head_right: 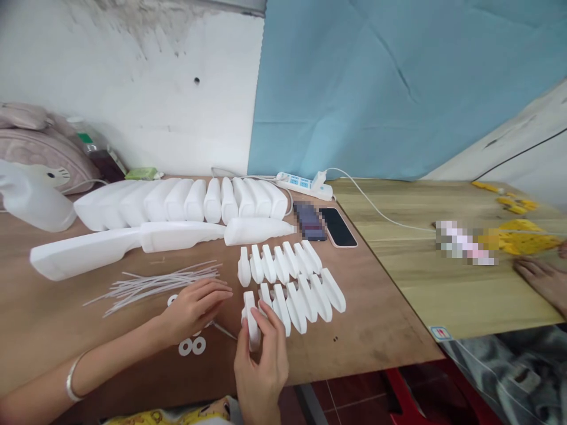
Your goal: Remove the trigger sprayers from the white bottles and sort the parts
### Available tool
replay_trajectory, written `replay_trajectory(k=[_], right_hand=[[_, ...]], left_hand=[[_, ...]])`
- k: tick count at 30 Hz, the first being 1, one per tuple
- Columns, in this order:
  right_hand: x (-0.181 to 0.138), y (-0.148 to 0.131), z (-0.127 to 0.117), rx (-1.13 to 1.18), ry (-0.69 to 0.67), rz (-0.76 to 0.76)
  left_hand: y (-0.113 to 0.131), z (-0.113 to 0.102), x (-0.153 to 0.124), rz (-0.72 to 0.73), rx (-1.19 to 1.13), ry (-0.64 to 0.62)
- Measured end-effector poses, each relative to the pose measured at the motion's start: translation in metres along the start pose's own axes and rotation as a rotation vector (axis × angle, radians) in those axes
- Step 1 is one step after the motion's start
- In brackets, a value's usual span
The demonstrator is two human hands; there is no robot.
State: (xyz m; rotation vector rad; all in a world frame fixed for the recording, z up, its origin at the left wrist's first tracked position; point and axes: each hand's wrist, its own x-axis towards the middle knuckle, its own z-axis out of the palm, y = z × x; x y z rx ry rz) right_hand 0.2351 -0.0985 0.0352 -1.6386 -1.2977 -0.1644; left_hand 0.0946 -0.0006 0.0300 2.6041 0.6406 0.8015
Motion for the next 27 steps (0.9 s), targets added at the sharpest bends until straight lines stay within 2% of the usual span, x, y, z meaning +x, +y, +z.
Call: replay_trajectory(k=[7, 18, 27], right_hand=[[0.0, 0.009, 0.01, -0.151, -0.22, 0.061], [0.0, 0.005, 0.017, -0.228, -0.173, 0.015], [-0.001, 0.006, 0.02, -0.251, -0.158, -0.013]], left_hand=[[-0.004, -0.015, -0.009, -0.045, 0.107, -0.146], [-0.01, -0.02, -0.021, -0.014, 0.204, -0.304], [-0.016, -0.023, -0.025, 0.007, 0.262, -0.365]])
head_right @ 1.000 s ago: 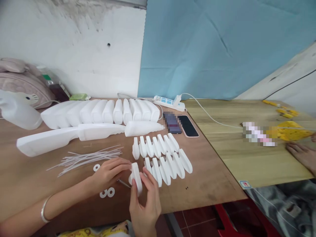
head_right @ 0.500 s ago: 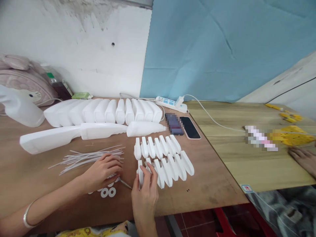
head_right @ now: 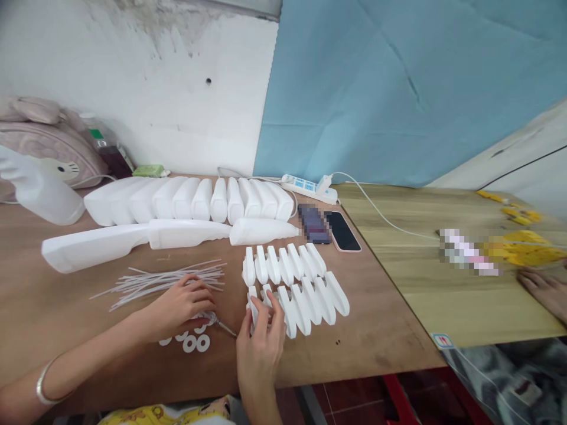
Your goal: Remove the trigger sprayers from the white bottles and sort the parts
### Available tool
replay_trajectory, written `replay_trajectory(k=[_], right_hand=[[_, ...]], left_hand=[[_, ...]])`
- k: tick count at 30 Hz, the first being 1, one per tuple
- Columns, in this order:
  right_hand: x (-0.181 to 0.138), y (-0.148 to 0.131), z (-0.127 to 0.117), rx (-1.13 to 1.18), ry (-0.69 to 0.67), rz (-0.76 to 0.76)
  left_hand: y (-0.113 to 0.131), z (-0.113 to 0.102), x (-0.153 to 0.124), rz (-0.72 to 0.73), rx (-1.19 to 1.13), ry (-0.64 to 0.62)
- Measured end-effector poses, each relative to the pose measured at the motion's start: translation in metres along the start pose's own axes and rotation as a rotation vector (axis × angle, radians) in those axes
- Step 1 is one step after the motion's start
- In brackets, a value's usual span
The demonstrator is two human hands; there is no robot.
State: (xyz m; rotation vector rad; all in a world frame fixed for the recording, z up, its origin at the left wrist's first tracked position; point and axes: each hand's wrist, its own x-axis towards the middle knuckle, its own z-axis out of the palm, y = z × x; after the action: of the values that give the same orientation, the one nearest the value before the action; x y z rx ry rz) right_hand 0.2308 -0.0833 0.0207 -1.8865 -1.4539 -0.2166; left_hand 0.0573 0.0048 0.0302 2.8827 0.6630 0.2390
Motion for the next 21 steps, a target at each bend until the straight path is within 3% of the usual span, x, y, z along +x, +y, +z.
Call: replay_trajectory(k=[7, 11, 15, 21], right_hand=[[0.004, -0.01, -0.013, 0.155, 0.121, -0.084], [0.003, -0.019, -0.015, 0.326, -0.134, -0.251], [0.001, -0.027, -0.007, 0.35, -0.405, -0.318], [-0.002, -0.034, 0.011, 0.487, -0.39, -0.444]], left_hand=[[-0.004, 0.009, -0.001, 0.045, 0.058, 0.028], [0.0, 0.0, -0.004, 0.093, 0.098, 0.106], [0.006, -0.022, -0.015, 0.09, 0.096, 0.195], [0.008, -0.053, -0.047, -0.042, 0.067, 0.288]])
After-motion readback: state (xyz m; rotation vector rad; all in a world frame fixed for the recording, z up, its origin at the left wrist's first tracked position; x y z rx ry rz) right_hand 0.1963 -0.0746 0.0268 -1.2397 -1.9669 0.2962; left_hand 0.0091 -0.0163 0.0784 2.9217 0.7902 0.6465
